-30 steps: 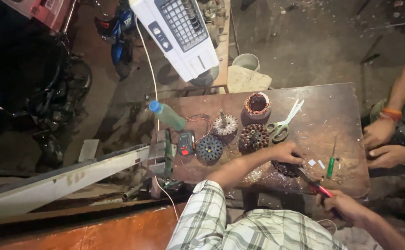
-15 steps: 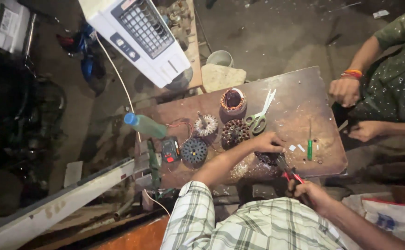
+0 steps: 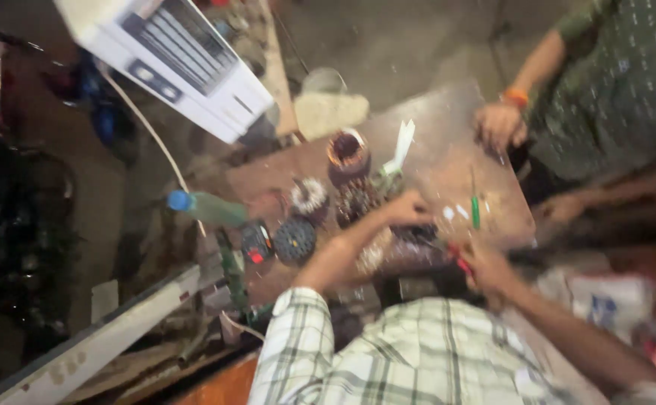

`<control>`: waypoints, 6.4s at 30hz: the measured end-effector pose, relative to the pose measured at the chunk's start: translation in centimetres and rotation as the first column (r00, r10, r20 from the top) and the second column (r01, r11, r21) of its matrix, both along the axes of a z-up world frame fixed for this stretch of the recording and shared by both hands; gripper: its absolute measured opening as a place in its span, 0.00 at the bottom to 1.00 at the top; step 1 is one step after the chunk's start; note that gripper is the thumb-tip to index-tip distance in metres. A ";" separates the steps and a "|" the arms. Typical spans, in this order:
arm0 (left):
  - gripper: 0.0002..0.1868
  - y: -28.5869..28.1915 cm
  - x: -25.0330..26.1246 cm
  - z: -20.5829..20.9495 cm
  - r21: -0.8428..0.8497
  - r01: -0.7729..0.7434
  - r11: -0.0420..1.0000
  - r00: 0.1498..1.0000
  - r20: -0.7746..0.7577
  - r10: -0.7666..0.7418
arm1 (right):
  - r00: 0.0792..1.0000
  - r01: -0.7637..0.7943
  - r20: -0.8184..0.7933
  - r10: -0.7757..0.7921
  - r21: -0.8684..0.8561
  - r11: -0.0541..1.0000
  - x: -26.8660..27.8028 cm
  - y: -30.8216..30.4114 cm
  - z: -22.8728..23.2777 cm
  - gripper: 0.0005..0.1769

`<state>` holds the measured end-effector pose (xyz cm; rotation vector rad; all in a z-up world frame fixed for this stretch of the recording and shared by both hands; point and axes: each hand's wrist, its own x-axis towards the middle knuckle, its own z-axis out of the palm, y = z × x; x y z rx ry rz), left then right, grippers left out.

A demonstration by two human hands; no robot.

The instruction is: The person uses pliers to cut and pull copper windings from a motor stator on a cluttered workbench. They repeatedly grip and strip the coils, leaving loose copper strands on the table.

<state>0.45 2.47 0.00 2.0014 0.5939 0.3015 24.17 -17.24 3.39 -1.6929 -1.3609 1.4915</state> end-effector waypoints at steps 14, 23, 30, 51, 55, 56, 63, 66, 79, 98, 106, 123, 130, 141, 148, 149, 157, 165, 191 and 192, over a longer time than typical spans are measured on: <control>0.16 -4.5 -2.9 4.1 -0.289 -0.369 0.884 0.918 0.037 0.395 | 0.779 -0.462 0.594 0.198 0.333 0.822 2.7 -3.8 8.0 0.31; 0.21 -3.1 -3.9 5.2 -0.244 -0.257 0.935 0.957 -0.199 0.211 | 0.001 -0.666 0.999 -0.034 0.026 0.745 1.9 0.9 8.5 0.20; 0.21 -4.1 -3.4 5.1 -0.121 -0.279 0.953 0.948 -0.190 0.254 | 0.174 -0.649 0.980 0.099 0.039 0.760 0.8 -0.5 9.9 0.23; 0.24 -1.6 -2.5 -0.8 0.106 -0.152 0.983 0.988 -0.021 0.155 | 0.953 -0.276 0.075 0.293 -0.177 0.945 0.9 1.9 -1.6 0.14; 0.20 -3.1 -3.9 0.2 -0.135 -0.234 0.963 0.972 -0.005 0.236 | 0.759 -0.554 0.631 0.163 0.494 0.670 0.6 1.0 -1.9 0.21; 0.20 -2.8 -4.1 0.9 -0.215 -0.267 0.939 0.963 -0.023 0.268 | 0.773 -0.565 0.618 0.147 0.563 0.603 0.7 1.8 -1.7 0.20; 0.16 -4.3 -4.9 3.0 -0.443 -0.407 0.799 0.886 0.021 0.463 | 0.740 -0.631 0.651 0.167 0.589 0.505 1.5 1.5 -0.2 0.16; 0.17 -5.2 -5.2 2.7 -0.481 -0.429 0.764 0.843 0.090 0.530 | 0.682 -0.605 0.708 0.182 0.408 0.684 2.2 -0.6 1.3 0.21; 0.20 -2.9 -3.3 1.4 -0.329 -0.306 0.893 0.952 -0.115 0.284 | -0.212 -0.690 0.977 0.008 -0.156 0.707 1.1 4.5 11.7 0.25; 0.16 -3.6 -2.4 1.1 -0.187 -0.345 0.920 0.937 -0.010 0.349 | 0.253 -0.682 0.955 0.153 0.064 0.728 -0.1 0.2 9.7 0.30; 0.20 -3.1 -1.6 -0.9 -0.001 -0.252 0.968 0.964 -0.086 0.251 | 0.962 -0.272 -0.158 0.223 -0.489 0.829 3.5 5.0 1.0 0.18; 0.18 -4.9 -5.5 1.1 -0.484 -0.420 0.768 0.847 0.096 0.523 | 0.739 -0.632 0.647 0.187 0.571 0.525 2.0 1.7 0.2 0.16; 0.21 -3.3 -3.9 1.5 -0.227 -0.303 0.925 0.953 -0.061 0.297 | 0.676 -0.573 0.699 0.231 0.303 0.761 3.1 0.2 4.5 0.32; 0.19 -3.5 -2.3 1.2 -0.159 -0.326 0.932 0.943 -0.130 0.307 | 0.528 -0.578 0.834 0.159 0.216 0.787 1.8 1.1 8.6 0.20; 0.19 -3.9 -1.7 2.3 -0.045 -0.325 0.945 0.935 -0.165 0.314 | 0.192 -0.712 0.975 0.115 0.058 0.700 1.4 2.3 9.3 0.29; 0.19 -4.0 -1.8 2.4 -0.039 -0.327 0.944 0.936 -0.148 0.318 | 0.191 -0.721 0.973 0.133 0.047 0.692 1.5 2.6 9.2 0.25; 0.20 -4.0 -1.5 2.4 -0.023 -0.259 0.966 0.950 -0.185 0.250 | 0.217 -0.762 0.853 0.475 -0.156 0.628 3.6 5.5 10.3 0.33; 0.20 -4.0 -2.2 0.9 0.039 -0.259 0.965 0.956 -0.132 0.262 | 0.273 -0.764 0.925 0.264 0.042 0.644 2.2 4.2 7.2 0.21; 0.17 -4.0 -4.6 2.6 -0.505 -0.409 0.760 0.861 0.063 0.505 | 0.616 -0.768 0.751 0.240 0.503 0.397 1.8 7.0 4.1 0.15; 0.18 -4.6 -5.1 2.7 -0.520 -0.425 0.741 0.847 0.059 0.528 | 0.586 -0.795 0.778 0.225 0.500 0.343 1.1 7.3 4.7 0.15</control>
